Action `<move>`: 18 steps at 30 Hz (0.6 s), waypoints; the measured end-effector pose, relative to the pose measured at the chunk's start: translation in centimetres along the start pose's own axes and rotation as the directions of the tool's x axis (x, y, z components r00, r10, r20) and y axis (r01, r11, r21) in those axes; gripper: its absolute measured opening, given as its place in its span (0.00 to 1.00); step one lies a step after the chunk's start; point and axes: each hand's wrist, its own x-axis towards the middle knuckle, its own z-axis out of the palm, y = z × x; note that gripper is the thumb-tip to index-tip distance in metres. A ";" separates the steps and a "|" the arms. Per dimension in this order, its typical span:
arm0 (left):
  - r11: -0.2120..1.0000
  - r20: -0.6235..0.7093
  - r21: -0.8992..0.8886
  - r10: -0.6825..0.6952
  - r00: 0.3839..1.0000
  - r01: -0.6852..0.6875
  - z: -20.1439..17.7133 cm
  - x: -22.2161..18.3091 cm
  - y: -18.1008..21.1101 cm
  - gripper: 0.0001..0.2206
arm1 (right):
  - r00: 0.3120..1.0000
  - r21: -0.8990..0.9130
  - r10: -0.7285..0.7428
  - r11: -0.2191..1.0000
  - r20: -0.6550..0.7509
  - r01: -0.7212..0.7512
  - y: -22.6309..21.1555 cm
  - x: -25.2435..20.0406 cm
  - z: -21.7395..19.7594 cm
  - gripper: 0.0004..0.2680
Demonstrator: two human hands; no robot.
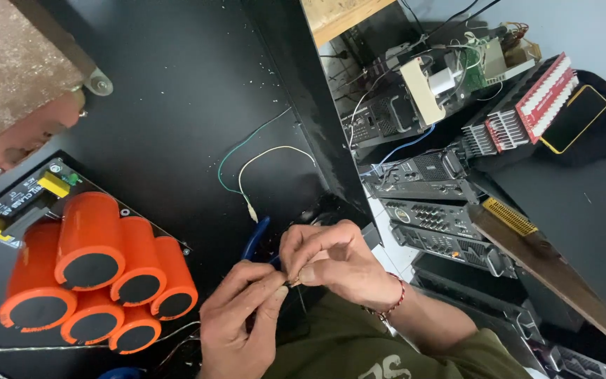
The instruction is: Repairing an electronic device by stripping, twisting, and soldering wires to a capacitor bank on a circuit board.
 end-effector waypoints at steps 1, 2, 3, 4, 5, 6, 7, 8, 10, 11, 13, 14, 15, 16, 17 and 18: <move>1.000 -0.005 0.012 0.005 1.000 -0.005 0.0 0.0 0.0 0.06 | 1.000 0.013 0.006 1.000 0.003 -0.006 -0.1 0.0 0.1 0.01; 1.000 -0.010 0.025 0.010 1.000 -0.010 0.0 0.1 0.0 0.05 | 1.000 0.027 0.012 1.000 0.006 -0.013 -0.3 0.0 0.2 0.01; 1.000 -0.010 0.025 0.012 1.000 -0.012 0.0 0.1 0.1 0.05 | 1.000 0.027 0.010 1.000 0.007 -0.011 -0.2 0.0 0.2 0.01; 1.000 -0.018 0.028 -0.001 1.000 0.002 0.0 0.1 0.2 0.05 | 1.000 0.032 0.002 0.999 0.003 -0.002 -0.1 0.0 0.3 0.02; 0.999 -0.027 0.030 -0.015 1.000 0.016 0.0 0.1 0.4 0.05 | 1.000 0.037 -0.006 0.999 -0.001 0.006 -0.1 -0.1 0.3 0.02; 0.999 -0.026 0.031 -0.013 1.000 0.014 0.0 0.2 0.4 0.05 | 1.000 0.037 -0.008 0.999 0.000 0.008 0.0 -0.1 0.4 0.02; 0.999 -0.027 0.051 -0.008 1.000 0.010 0.0 0.3 0.5 0.05 | 1.000 0.034 -0.014 0.999 -0.011 0.015 0.0 -0.1 0.5 0.02; 0.997 -0.028 0.071 -0.004 1.000 0.006 0.0 0.3 0.6 0.05 | 1.000 0.031 -0.020 0.999 -0.021 0.021 0.0 -0.1 0.6 0.02; 0.997 -0.047 0.074 -0.018 0.999 0.022 0.1 0.0 0.4 0.05 | 0.999 -0.007 -0.040 0.999 -0.032 0.040 0.1 -0.3 0.7 0.01; 0.996 -0.068 0.076 -0.034 0.997 0.039 0.2 -0.2 0.3 0.05 | 0.997 -0.044 -0.058 0.997 -0.041 0.056 0.2 -0.4 0.7 0.01; 0.995 -0.088 0.091 -0.038 0.995 0.046 0.3 0.1 0.8 0.05 | 0.993 -0.148 -0.109 0.984 -0.049 0.101 0.0 -0.6 1.2 0.02; 0.993 -0.108 0.105 -0.043 0.993 0.055 0.3 0.2 1.1 0.04 | 0.986 -0.251 -0.158 0.958 -0.052 0.140 -0.2 -0.7 1.5 0.03; 0.993 -0.108 0.105 -0.042 0.993 0.053 0.4 0.2 1.1 0.04 | 0.986 -0.251 -0.159 0.958 -0.052 0.142 0.1 -0.8 1.8 0.03; 0.993 -0.115 0.100 -0.052 0.992 0.064 0.5 0.1 1.1 0.04 | 0.964 -0.327 -0.263 0.916 -0.052 0.232 0.3 -0.9 2.1 0.03; 0.993 -0.123 0.095 -0.061 0.991 0.073 0.6 0.0 1.1 0.05 | 0.931 -0.400 -0.363 0.860 -0.044 0.317 0.6 -0.9 2.4 0.03; 0.993 -0.123 0.096 -0.059 0.991 0.071 0.5 0.1 1.0 0.05 | 0.930 -0.400 -0.365 0.859 -0.043 0.319 0.7 -0.9 2.5 0.03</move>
